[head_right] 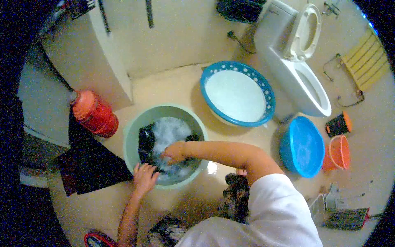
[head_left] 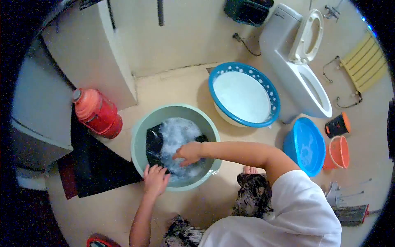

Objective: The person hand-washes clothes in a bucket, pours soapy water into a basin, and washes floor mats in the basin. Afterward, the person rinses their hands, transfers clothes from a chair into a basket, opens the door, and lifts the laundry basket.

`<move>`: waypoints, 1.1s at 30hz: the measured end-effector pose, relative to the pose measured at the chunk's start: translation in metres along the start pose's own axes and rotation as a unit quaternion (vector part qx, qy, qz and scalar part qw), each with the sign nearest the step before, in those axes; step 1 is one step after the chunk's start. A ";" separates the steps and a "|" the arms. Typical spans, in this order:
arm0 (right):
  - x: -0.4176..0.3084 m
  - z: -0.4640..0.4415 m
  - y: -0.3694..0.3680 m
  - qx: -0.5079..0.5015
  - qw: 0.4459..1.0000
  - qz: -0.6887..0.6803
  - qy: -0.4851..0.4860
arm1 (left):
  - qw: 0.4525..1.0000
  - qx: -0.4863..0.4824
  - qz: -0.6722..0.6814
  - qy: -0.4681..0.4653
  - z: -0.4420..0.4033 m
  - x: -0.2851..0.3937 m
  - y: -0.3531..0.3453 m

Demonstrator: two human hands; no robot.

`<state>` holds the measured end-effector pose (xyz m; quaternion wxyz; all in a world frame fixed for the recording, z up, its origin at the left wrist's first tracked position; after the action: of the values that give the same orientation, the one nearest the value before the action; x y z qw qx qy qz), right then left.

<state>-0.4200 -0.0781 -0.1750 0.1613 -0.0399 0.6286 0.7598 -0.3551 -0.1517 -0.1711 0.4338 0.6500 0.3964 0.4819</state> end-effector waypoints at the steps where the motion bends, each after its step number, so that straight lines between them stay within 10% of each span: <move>1: 0.004 0.005 0.009 0.005 0.997 -0.058 -0.047 | 0.999 0.035 0.018 0.017 0.002 0.000 0.007; 4: 0.028 0.033 0.032 -0.009 0.993 -0.048 -0.107 | 0.997 0.071 0.020 0.003 -0.001 0.009 0.020; 12: 0.224 0.242 0.091 0.394 0.855 -0.172 -0.290 | 0.997 0.058 0.045 0.029 -0.011 0.007 0.018; 17: 0.393 0.355 -0.062 0.185 0.859 -0.054 -0.475 | 0.992 -0.002 -0.122 0.006 -0.009 0.043 0.034; 19: 0.434 0.394 -0.080 0.293 0.690 0.172 -0.639 | 0.984 -0.073 -0.159 0.014 -0.016 0.061 0.037; 20: 0.440 0.389 -0.073 0.296 0.691 0.150 -0.642 | 0.981 -0.088 -0.175 0.013 -0.035 0.071 0.046; 23: 0.426 0.306 -0.132 -0.005 0.943 0.003 -0.333 | 0.969 -0.053 -0.195 0.140 -0.082 0.101 0.094; 27: 0.468 0.333 -0.115 0.371 0.753 0.022 -0.543 | 0.971 0.016 -0.185 0.153 -0.180 0.171 0.109; 29: 0.407 0.268 -0.122 0.293 0.955 -0.028 -0.046 | 0.972 -0.011 -0.206 0.114 -0.226 0.209 0.091; 30: 0.402 0.269 -0.111 0.290 0.955 -0.038 -0.042 | 0.972 -0.028 -0.211 0.100 -0.250 0.225 0.077; 32: 0.475 0.306 -0.120 0.125 0.834 -0.198 -0.500 | 0.987 -0.050 -0.142 0.057 -0.289 0.246 0.039; 33: 0.489 0.303 -0.126 0.181 0.826 -0.154 -0.511 | 0.990 -0.049 -0.129 0.010 -0.308 0.264 0.019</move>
<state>-0.8015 0.3298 -0.3597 0.5783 0.2875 0.5685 0.5096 -0.5935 0.1446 -0.0293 0.5200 0.5663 0.4573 0.4470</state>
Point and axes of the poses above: each hand's wrist, its own z-axis away from the middle knuckle, its own y-axis out of the back of the hand, x = y × z, the point moved 10 cm from there along -z, towards the middle knuckle, and after that the axes turned 10 degrees about x, right-handed, at the moved point
